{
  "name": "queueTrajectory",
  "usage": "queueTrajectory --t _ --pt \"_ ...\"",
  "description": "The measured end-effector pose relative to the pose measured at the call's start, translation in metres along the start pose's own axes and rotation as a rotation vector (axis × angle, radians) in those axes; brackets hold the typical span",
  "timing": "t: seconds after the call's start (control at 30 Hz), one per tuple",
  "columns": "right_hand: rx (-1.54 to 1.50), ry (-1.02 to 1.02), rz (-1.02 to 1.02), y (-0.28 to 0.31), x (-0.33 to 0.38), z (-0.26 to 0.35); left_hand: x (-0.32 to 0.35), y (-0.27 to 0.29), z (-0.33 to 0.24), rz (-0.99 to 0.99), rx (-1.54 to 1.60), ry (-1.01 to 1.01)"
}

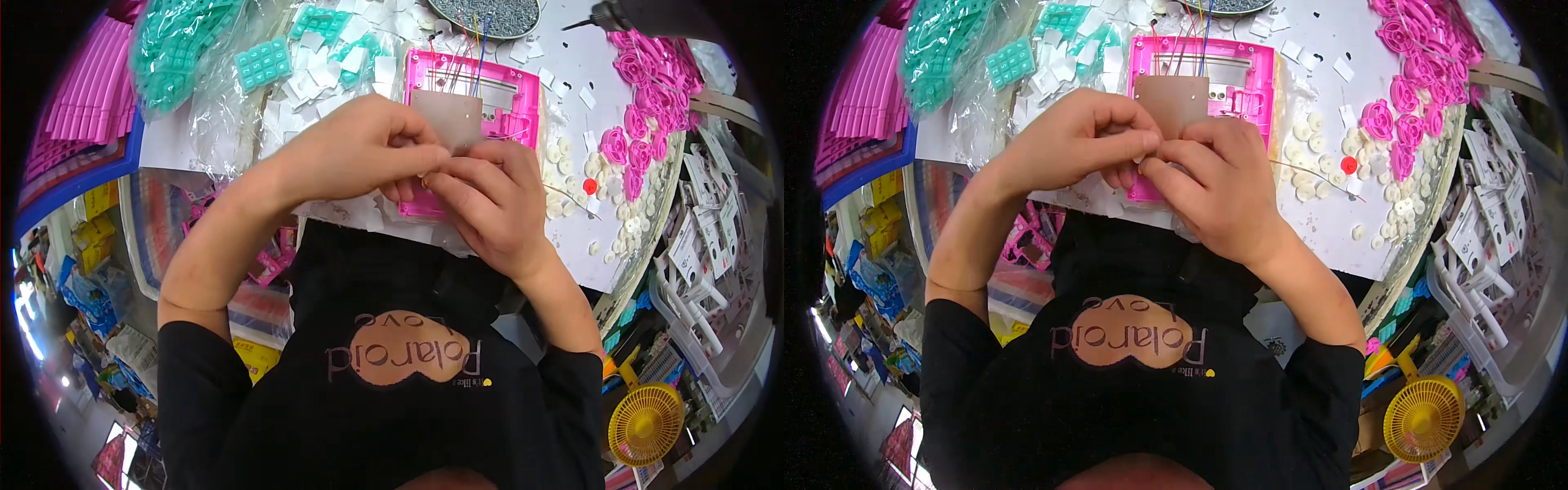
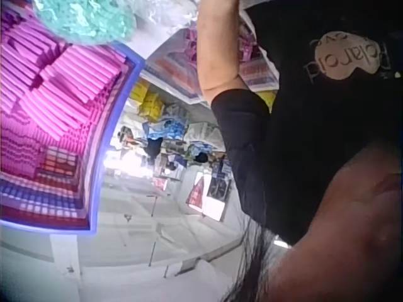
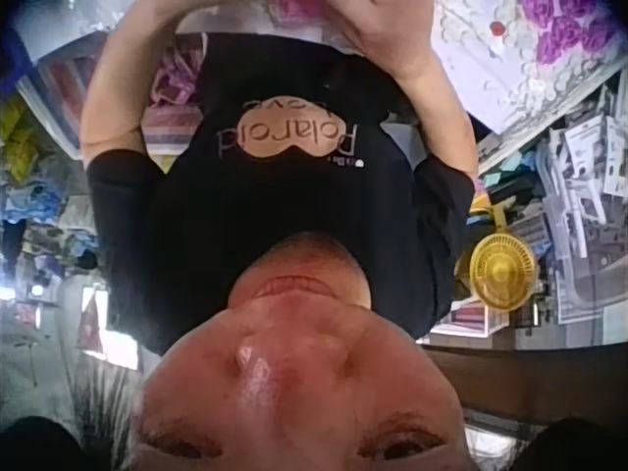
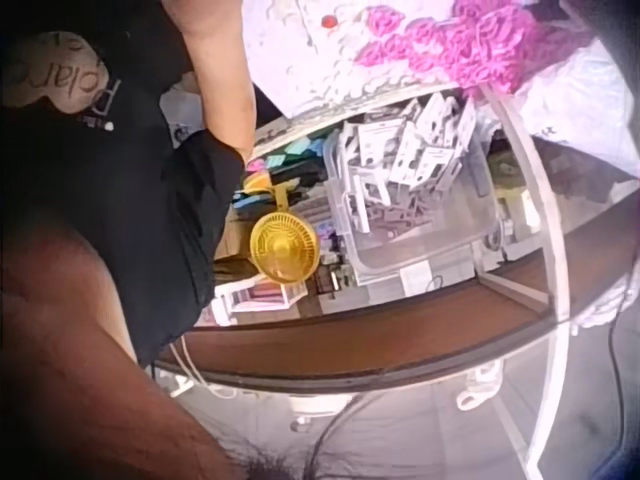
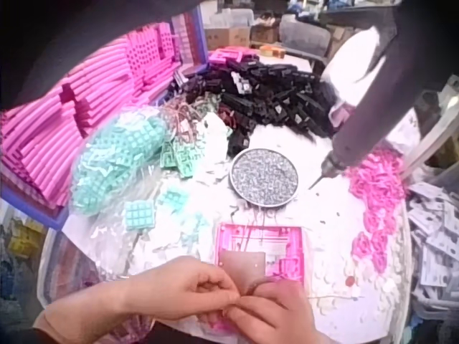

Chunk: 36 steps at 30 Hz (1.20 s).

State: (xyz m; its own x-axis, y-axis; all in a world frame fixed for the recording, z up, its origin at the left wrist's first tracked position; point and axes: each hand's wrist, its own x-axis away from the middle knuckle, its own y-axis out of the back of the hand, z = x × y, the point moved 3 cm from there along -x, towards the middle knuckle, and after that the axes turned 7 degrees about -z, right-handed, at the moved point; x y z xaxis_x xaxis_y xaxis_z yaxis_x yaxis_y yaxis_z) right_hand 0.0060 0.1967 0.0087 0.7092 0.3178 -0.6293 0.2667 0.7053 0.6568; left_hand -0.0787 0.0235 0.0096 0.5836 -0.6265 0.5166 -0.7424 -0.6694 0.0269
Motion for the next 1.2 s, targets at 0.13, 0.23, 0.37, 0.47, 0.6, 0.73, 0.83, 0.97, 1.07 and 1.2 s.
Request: queueTrajectory --t 0.13,0.23,0.37,0.47,0.6,0.73,0.83,0.97,1.07,1.2 --pt "0.006 0.044 0.042 -0.002 0.002 -0.001 -0.002 0.003 -0.012 -0.020 -0.336 -0.193" --pt "0.045 0.030 0.073 -0.004 0.004 -0.001 -0.001 0.001 -0.010 -0.102 -0.555 -0.497" --pt "0.070 0.028 0.106 -0.009 0.005 0.000 0.004 -0.007 -0.002 -0.195 -0.648 -0.737" --pt "0.067 0.026 0.133 -0.010 0.003 0.000 0.008 -0.011 0.006 -0.253 -0.634 -0.818" --pt "0.075 0.024 0.163 -0.009 0.003 0.002 0.010 -0.015 0.012 -0.271 -0.663 -0.836" --pt "0.123 0.012 0.234 -0.008 0.001 0.005 0.012 -0.016 0.017 -0.286 -0.686 -0.874" --pt "0.176 -0.022 0.317 -0.002 -0.003 0.014 0.008 -0.002 0.017 -0.383 -0.562 -0.814" --pt "0.149 -0.036 0.363 0.002 0.000 0.014 0.010 0.037 -0.001 -0.769 -0.518 -0.739" --pt "0.099 -0.076 0.348 0.002 0.003 0.010 0.022 0.031 0.005 -0.638 -0.888 -0.806" --pt "0.125 -0.117 0.352 0.000 0.002 0.012 0.034 0.022 0.022 -0.448 -1.030 -0.800"
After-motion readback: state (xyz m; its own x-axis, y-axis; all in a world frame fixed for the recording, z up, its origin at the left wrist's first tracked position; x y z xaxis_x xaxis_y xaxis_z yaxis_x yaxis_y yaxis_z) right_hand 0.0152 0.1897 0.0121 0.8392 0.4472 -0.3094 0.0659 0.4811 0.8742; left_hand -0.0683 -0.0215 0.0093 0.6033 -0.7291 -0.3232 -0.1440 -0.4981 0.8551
